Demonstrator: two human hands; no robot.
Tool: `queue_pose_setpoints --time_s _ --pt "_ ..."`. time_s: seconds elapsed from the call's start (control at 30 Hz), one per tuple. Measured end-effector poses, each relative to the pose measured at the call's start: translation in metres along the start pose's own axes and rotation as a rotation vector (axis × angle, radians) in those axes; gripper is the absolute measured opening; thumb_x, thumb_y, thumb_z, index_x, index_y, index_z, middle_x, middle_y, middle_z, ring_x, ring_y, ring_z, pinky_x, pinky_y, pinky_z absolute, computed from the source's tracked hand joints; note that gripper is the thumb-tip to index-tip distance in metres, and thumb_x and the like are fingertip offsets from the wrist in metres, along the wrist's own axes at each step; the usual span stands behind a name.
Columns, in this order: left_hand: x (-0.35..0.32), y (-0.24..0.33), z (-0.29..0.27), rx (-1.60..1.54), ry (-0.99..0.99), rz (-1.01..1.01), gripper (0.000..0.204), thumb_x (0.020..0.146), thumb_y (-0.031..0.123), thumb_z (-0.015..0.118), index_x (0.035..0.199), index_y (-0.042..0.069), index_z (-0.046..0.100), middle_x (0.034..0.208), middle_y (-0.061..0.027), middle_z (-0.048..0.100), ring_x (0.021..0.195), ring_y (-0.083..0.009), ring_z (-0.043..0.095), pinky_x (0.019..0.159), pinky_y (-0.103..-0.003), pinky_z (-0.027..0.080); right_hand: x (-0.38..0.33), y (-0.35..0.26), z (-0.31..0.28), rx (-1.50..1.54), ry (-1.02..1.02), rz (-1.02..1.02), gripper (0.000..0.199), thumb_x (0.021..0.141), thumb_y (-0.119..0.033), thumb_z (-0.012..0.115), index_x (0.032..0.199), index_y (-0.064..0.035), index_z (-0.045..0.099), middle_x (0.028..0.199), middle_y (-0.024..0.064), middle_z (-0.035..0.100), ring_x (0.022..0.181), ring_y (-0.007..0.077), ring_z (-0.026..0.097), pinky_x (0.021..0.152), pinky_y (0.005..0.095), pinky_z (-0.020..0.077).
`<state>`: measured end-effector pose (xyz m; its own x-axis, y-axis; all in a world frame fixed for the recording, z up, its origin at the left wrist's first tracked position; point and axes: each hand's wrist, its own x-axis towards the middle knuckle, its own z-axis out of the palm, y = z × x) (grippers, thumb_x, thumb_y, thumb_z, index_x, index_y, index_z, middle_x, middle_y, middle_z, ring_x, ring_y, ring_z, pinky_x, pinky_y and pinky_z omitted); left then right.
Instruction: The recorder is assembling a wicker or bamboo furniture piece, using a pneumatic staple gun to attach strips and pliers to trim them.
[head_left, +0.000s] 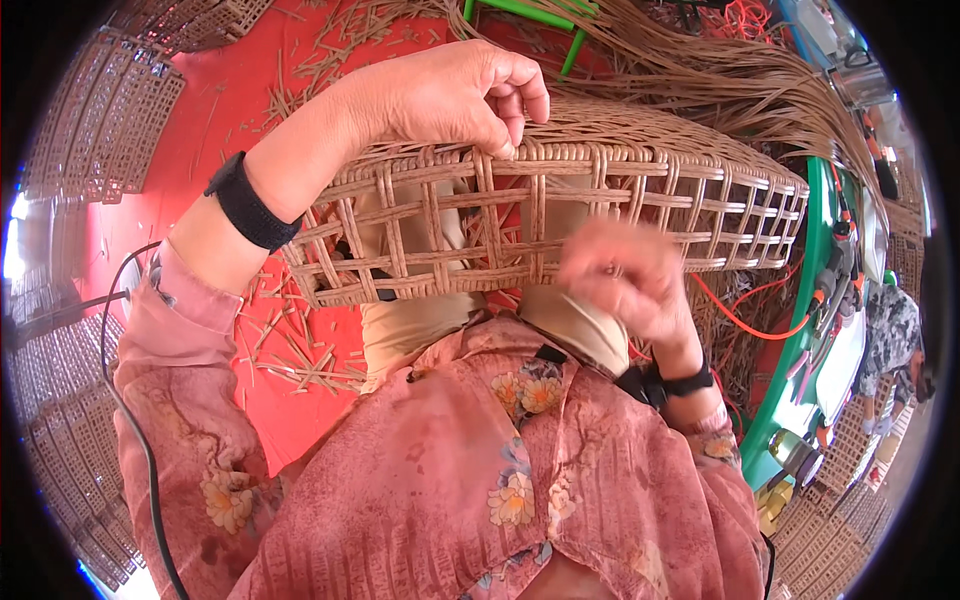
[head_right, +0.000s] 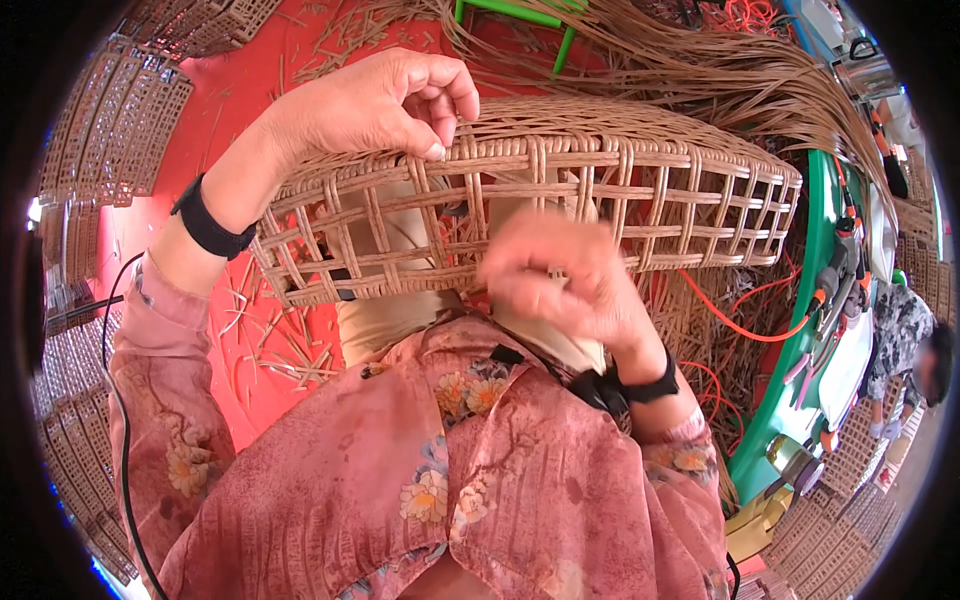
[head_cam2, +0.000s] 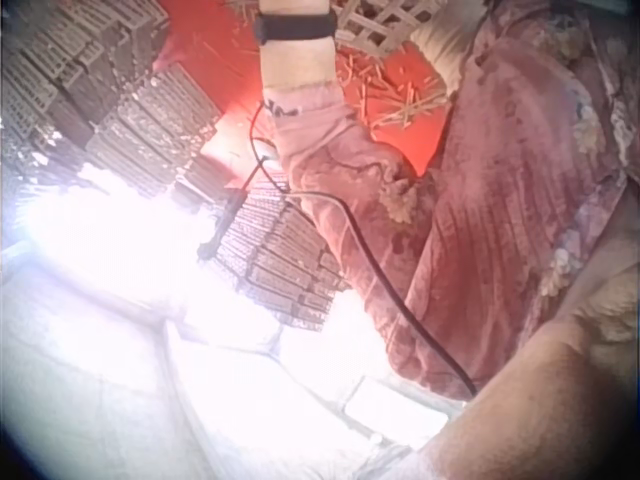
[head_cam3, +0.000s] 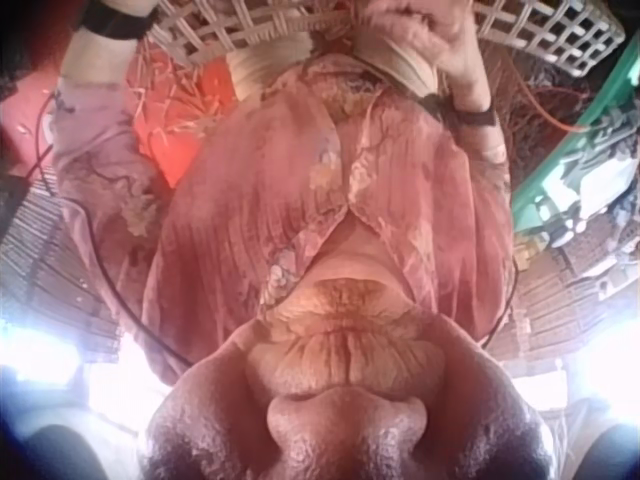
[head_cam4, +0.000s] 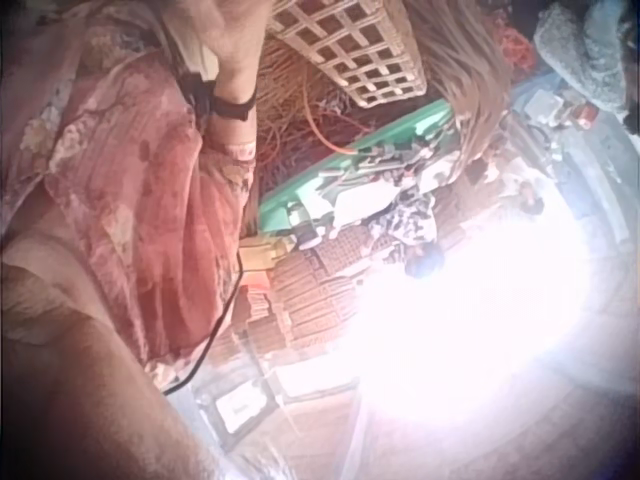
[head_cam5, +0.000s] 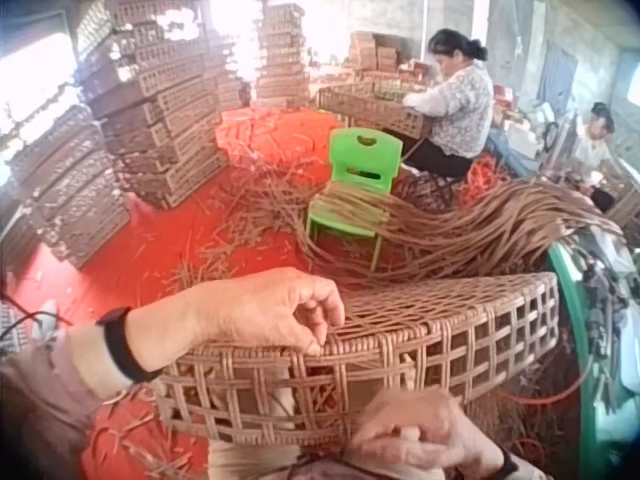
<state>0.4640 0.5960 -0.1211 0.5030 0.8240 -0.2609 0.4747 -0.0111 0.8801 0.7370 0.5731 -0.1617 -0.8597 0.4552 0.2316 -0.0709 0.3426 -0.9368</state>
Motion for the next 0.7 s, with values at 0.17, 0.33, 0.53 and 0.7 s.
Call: queue_pose_setpoints --time_s 0.17,0.33,0.53,0.7 --pt "-0.003 0.003 0.001 -0.026 -0.041 -0.041 0.029 0.077 0.002 0.066 0.105 -0.001 0.059 0.086 -0.0029 0.062 0.078 -0.0077 0.059 0.069 -0.024 0.050 -0.054 0.045 0.061 0.263 -0.322 0.510 0.015 0.090 -0.006 0.058 0.099 -0.0015 0.069 0.087 0.0039 0.066 0.079 0.0150 0.061 0.068 0.0290 0.0478" --pt "-0.006 0.003 0.007 -0.105 -0.019 -0.056 0.026 0.077 0.000 0.065 0.102 0.000 0.059 0.084 -0.0017 0.061 0.078 -0.0077 0.058 0.069 -0.024 0.050 -0.031 0.075 0.098 1.255 0.340 0.703 0.020 0.096 -0.010 0.055 0.116 -0.0063 0.061 0.090 -0.0023 0.062 0.074 0.0116 0.053 0.064 0.0247 0.0431" --pt "-0.011 0.002 0.010 -0.040 0.013 0.006 0.027 0.076 0.001 0.064 0.103 0.003 0.059 0.084 -0.0019 0.061 0.079 -0.0082 0.058 0.070 -0.024 0.049 0.010 0.106 0.116 1.622 0.226 0.404 0.030 0.096 -0.024 0.059 0.121 -0.0080 0.056 0.105 0.0025 0.062 0.098 0.0129 0.059 0.088 0.0302 0.0522" --pt "-0.014 0.000 0.013 -0.011 0.047 -0.009 0.026 0.076 0.001 0.064 0.102 0.004 0.059 0.084 -0.0015 0.061 0.079 -0.0090 0.058 0.071 -0.026 0.049 0.042 0.093 0.110 1.730 0.463 0.248 0.029 0.099 -0.028 0.053 0.116 -0.0046 0.055 0.111 0.0047 0.061 0.100 0.0141 0.061 0.087 0.0298 0.0535"
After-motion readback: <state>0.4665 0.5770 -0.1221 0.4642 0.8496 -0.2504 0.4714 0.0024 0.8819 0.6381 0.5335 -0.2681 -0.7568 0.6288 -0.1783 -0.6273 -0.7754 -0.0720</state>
